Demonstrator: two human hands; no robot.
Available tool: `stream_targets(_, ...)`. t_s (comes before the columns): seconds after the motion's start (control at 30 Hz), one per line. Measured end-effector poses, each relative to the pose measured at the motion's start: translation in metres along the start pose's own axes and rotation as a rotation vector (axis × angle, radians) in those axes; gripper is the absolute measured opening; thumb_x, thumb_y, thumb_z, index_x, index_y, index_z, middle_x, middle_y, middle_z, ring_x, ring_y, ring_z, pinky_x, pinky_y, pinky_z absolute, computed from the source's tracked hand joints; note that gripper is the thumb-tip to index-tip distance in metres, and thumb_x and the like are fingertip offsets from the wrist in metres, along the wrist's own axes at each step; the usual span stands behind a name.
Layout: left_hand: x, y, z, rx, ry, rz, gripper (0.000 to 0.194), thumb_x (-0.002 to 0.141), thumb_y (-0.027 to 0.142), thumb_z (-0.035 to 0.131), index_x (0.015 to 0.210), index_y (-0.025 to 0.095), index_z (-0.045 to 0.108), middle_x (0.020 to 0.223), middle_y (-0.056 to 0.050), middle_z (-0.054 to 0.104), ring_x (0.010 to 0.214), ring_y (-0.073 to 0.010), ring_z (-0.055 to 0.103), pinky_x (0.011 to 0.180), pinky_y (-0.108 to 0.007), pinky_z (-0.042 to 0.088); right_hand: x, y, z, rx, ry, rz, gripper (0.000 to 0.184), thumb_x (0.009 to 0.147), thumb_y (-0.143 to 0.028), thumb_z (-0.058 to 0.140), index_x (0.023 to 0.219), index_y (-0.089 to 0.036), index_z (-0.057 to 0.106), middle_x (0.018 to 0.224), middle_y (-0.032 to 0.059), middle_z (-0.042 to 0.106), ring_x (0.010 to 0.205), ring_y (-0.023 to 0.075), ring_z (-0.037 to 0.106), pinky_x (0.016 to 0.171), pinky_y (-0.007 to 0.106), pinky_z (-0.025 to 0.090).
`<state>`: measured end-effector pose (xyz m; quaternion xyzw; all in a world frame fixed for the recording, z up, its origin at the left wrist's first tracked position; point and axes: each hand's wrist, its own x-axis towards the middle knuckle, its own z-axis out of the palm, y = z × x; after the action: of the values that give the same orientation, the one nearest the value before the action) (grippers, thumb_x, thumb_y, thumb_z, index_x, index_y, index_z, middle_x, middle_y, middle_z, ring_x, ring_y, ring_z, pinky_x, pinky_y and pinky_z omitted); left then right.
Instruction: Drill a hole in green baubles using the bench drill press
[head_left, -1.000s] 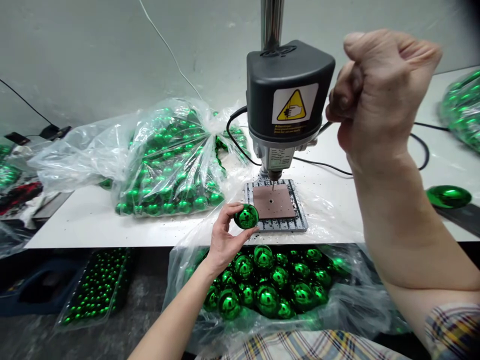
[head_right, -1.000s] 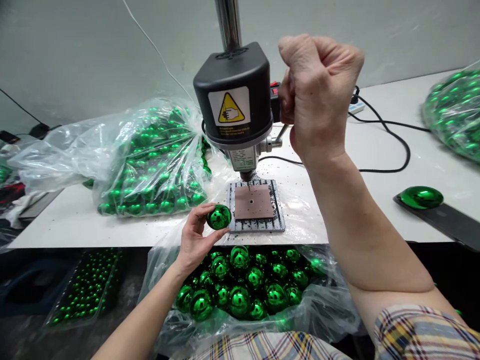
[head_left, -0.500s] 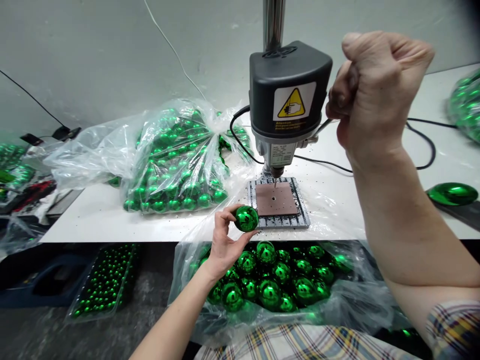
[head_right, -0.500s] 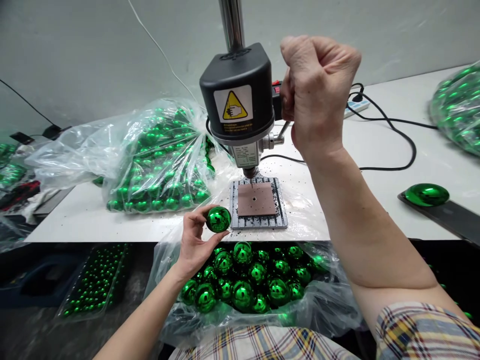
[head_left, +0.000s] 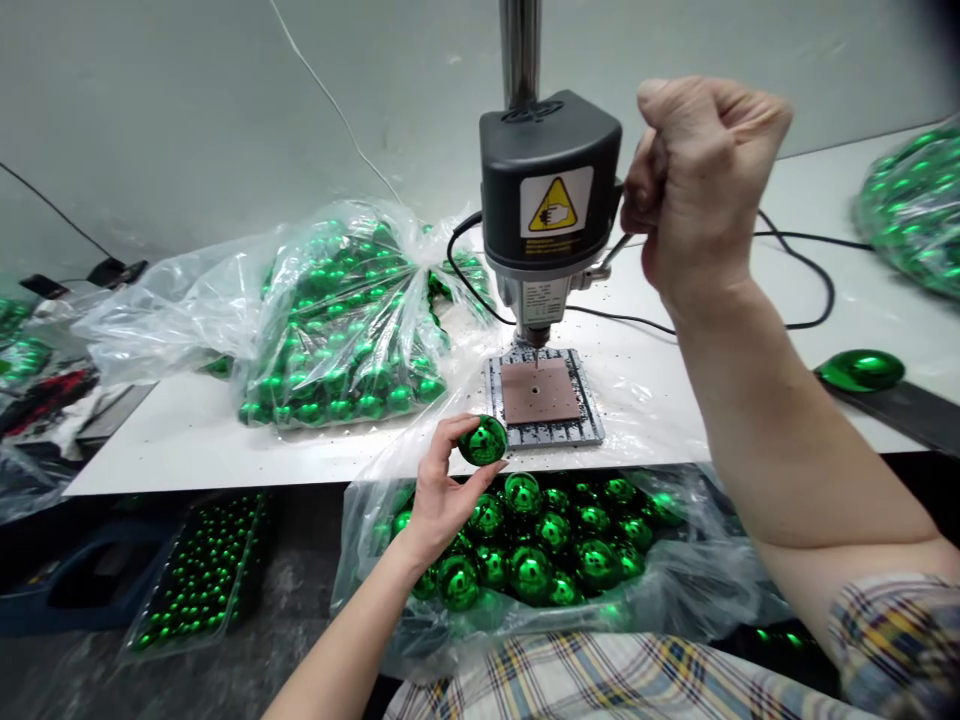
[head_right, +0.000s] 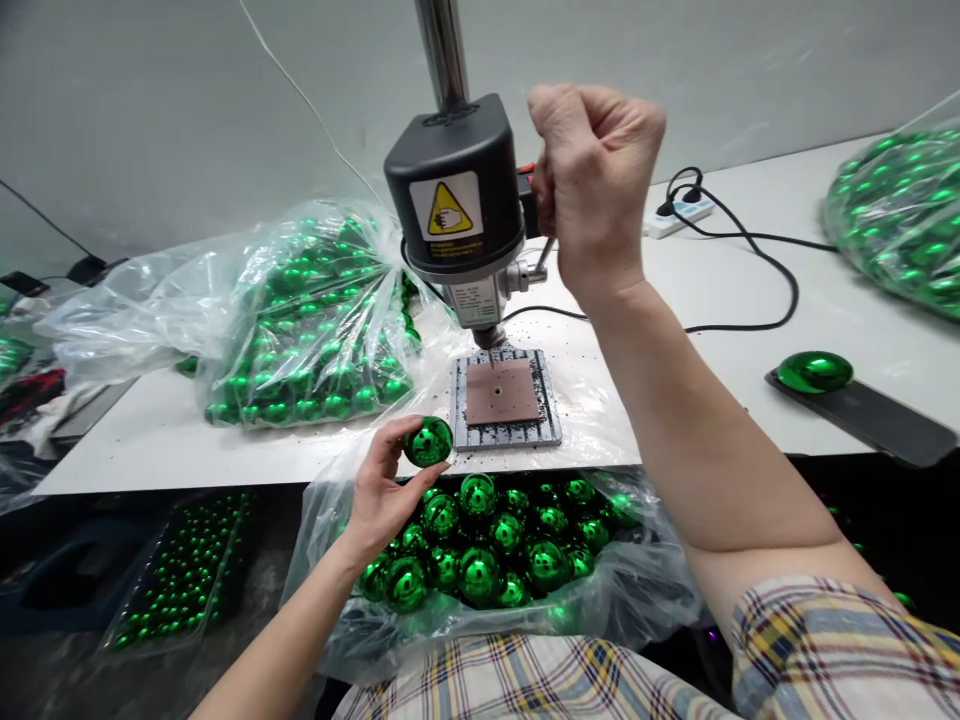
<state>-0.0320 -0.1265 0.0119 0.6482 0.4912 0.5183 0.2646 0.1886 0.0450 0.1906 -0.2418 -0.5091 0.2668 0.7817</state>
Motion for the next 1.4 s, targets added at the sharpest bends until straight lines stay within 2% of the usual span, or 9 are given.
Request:
stream_targets(0.23, -0.013, 0.022, 0.007, -0.186, 0.015, -0.343, 0.049, 0.068, 0.035, 0.089, 0.107, 0.021, 0.062, 0.100, -0.004, 0.071, 0.095, -0.0189, 0.071, 0.082, -0.028, 0.059, 0.003, -0.004, 0.014, -0.128, 0.019, 0.309, 0.048, 0.106, -0.021, 0.045, 0.059, -0.021, 0.034, 0.049, -0.0102, 0.025, 0.043, 0.0039, 0.026, 0.040, 0.019, 0.027)
stream_targets(0.4, -0.012, 0.019, 0.014, -0.155, 0.131, -0.334, 0.056, 0.060, 0.029, 0.092, 0.095, 0.024, 0.048, 0.102, -0.002, 0.072, 0.091, -0.0188, 0.072, 0.078, -0.030, 0.060, -0.003, 0.009, 0.034, 0.048, -0.199, 0.221, 0.038, 0.107, -0.042, 0.043, 0.075, -0.021, 0.048, 0.059, -0.0075, 0.033, 0.052, 0.0080, 0.034, 0.050, 0.022, 0.035)
stream_targets(0.5, -0.009, 0.016, 0.042, -0.148, 0.102, -0.213, 0.060, 0.060, 0.028, 0.091, 0.098, 0.024, 0.046, 0.113, -0.005, 0.070, 0.103, -0.0212, 0.071, 0.090, -0.036, 0.058, -0.004, -0.003, 0.016, 0.000, -0.154, 0.292, 0.038, 0.107, -0.018, 0.044, 0.070, -0.022, 0.038, 0.056, -0.0078, 0.026, 0.051, 0.0091, 0.028, 0.049, 0.024, 0.031)
stream_targets(0.67, -0.007, 0.008, 0.062, -0.097, 0.003, -0.177, 0.055, 0.072, 0.025, 0.085, 0.114, 0.022, 0.049, 0.124, -0.011, 0.066, 0.113, -0.0226, 0.067, 0.099, -0.039, 0.052, -0.003, 0.003, -0.024, -0.109, -0.177, 0.138, 0.045, 0.101, -0.058, 0.049, 0.073, -0.025, 0.037, 0.062, -0.0052, 0.046, 0.054, 0.0105, 0.041, 0.052, 0.027, 0.038)
stream_targets(0.8, -0.015, 0.010, 0.056, -0.160, 0.007, -0.172, 0.052, 0.074, 0.022, 0.085, 0.113, 0.021, 0.050, 0.130, -0.012, 0.064, 0.121, -0.0236, 0.064, 0.103, -0.039, 0.051, -0.010, 0.008, -0.037, -0.267, -0.215, -0.068, 0.029, 0.098, -0.053, 0.058, 0.093, -0.026, 0.047, 0.095, 0.0020, 0.060, 0.085, 0.0143, 0.060, 0.076, 0.032, 0.055)
stream_targets(0.93, -0.018, 0.010, 0.052, -0.254, 0.031, -0.157, 0.053, 0.073, 0.019, 0.086, 0.111, 0.022, 0.049, 0.133, -0.013, 0.063, 0.125, -0.0234, 0.063, 0.106, -0.040, 0.049, -0.041, -0.002, -0.053, -0.581, -0.134, -0.294, 0.020, 0.099, -0.041, 0.060, 0.110, -0.027, 0.050, 0.118, 0.0072, 0.057, 0.106, 0.0193, 0.060, 0.089, 0.039, 0.055)
stream_targets(1.07, -0.017, 0.012, 0.051, -0.326, 0.050, -0.175, 0.053, 0.072, 0.019, 0.087, 0.108, 0.022, 0.048, 0.135, -0.013, 0.063, 0.127, -0.0230, 0.062, 0.107, -0.040, 0.049, -0.094, -0.018, -0.068, -0.586, -0.151, -0.362, 0.012, 0.095, -0.027, 0.063, 0.106, -0.025, 0.058, 0.108, 0.0078, 0.060, 0.105, 0.0236, 0.060, 0.084, 0.042, 0.054)
stream_targets(1.23, -0.016, 0.018, 0.049, -0.438, 0.023, -0.183, 0.051, 0.075, 0.024, 0.085, 0.111, 0.022, 0.048, 0.135, -0.014, 0.063, 0.126, -0.0233, 0.063, 0.109, -0.041, 0.049, -0.167, -0.028, -0.073, -0.493, -0.719, -0.037, 0.032, 0.091, -0.033, 0.072, 0.121, -0.024, 0.063, 0.116, 0.0087, 0.065, 0.112, 0.0265, 0.062, 0.094, 0.048, 0.056)
stream_targets(1.4, -0.020, 0.022, 0.048, -0.490, -0.034, -0.175, 0.045, 0.080, 0.028, 0.081, 0.111, 0.022, 0.050, 0.137, -0.014, 0.062, 0.129, -0.0238, 0.061, 0.109, -0.040, 0.049, -0.205, -0.023, -0.072, -0.418, -0.744, 0.157, 0.041, 0.091, -0.033, 0.072, 0.130, -0.028, 0.062, 0.124, 0.0087, 0.065, 0.117, 0.0247, 0.063, 0.098, 0.045, 0.056)
